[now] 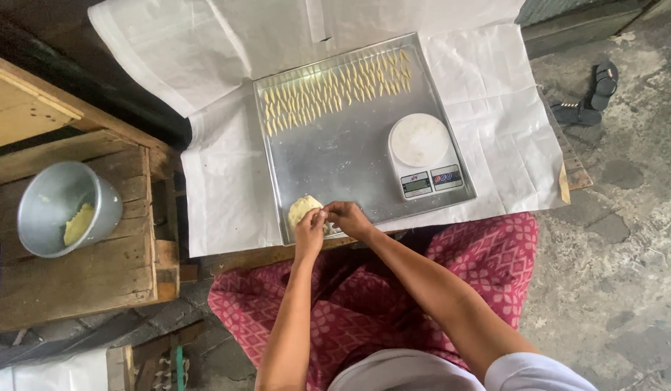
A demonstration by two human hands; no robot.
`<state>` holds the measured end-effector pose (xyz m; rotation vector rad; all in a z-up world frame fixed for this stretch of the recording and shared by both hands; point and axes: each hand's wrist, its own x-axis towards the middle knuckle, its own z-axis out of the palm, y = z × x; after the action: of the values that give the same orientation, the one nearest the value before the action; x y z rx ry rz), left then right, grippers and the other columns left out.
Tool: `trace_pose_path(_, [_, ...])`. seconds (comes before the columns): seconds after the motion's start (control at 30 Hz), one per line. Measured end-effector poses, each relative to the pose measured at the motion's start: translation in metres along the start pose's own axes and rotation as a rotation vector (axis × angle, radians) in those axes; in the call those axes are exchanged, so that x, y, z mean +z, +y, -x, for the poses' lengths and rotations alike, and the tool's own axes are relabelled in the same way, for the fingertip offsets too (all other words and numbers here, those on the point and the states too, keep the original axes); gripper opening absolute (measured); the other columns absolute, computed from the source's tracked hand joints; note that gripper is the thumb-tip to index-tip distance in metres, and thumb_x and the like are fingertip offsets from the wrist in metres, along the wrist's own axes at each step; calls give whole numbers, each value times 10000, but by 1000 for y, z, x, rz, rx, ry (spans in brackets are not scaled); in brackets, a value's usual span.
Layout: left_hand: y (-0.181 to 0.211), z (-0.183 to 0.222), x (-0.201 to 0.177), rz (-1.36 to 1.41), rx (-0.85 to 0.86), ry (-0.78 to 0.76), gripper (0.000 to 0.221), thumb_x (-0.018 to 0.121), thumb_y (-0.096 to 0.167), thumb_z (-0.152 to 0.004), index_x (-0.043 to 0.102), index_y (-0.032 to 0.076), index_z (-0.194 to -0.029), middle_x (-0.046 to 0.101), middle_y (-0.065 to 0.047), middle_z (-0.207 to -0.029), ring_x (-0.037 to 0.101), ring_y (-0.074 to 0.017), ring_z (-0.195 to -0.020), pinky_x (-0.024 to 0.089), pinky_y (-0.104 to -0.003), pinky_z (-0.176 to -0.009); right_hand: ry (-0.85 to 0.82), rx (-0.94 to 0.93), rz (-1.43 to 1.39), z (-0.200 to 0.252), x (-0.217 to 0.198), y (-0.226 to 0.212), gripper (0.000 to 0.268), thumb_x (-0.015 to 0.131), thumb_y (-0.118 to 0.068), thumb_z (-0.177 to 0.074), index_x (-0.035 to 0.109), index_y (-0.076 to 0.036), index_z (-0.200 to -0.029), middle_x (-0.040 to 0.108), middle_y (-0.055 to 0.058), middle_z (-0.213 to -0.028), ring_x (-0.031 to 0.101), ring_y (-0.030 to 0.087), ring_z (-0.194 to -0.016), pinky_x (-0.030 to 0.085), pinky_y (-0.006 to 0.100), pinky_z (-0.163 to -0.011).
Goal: Rolling small pieces of dough into thin sticks and arranging them on a tray
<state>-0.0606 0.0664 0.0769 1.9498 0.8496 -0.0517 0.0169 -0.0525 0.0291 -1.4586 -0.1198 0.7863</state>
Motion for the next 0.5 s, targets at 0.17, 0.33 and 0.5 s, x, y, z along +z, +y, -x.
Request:
trace_pose_path(0.17, [-17, -9, 20, 133, -87, -18, 372, 739, 322, -894, 758, 90, -1183, 761, -181, -1086, 738, -270, -945, 591, -376, -822, 4, -47, -25, -3, -2, 7, 147, 716, -61, -927, 751, -28, -1066, 708, 85, -848, 650, 156, -777, 593, 310, -751])
trace_pose_path(0.33, [-37, -24, 25, 191, -109, 6, 252, 715, 242, -911, 788, 96, -1103, 766, -136, -947, 720, -183, -787, 581, -319, -675, -3, -67, -51, -13, -9, 25, 149, 687, -57, -943, 751, -26, -1074, 714, 104, -817, 660, 162, -733, 596, 306, -727])
trace_pose_path(0.5, [-59, -43, 35, 166, -97, -28, 213, 657, 216, -956, 774, 74, -1064, 743, -110, -848, 707, -173, -715, 571, -318, -618, -16, -98, -35, -15, -9, 28, 189, 649, -34, -955, 730, -23, -1125, 720, 126, -862, 666, 175, -734, 596, 320, -732])
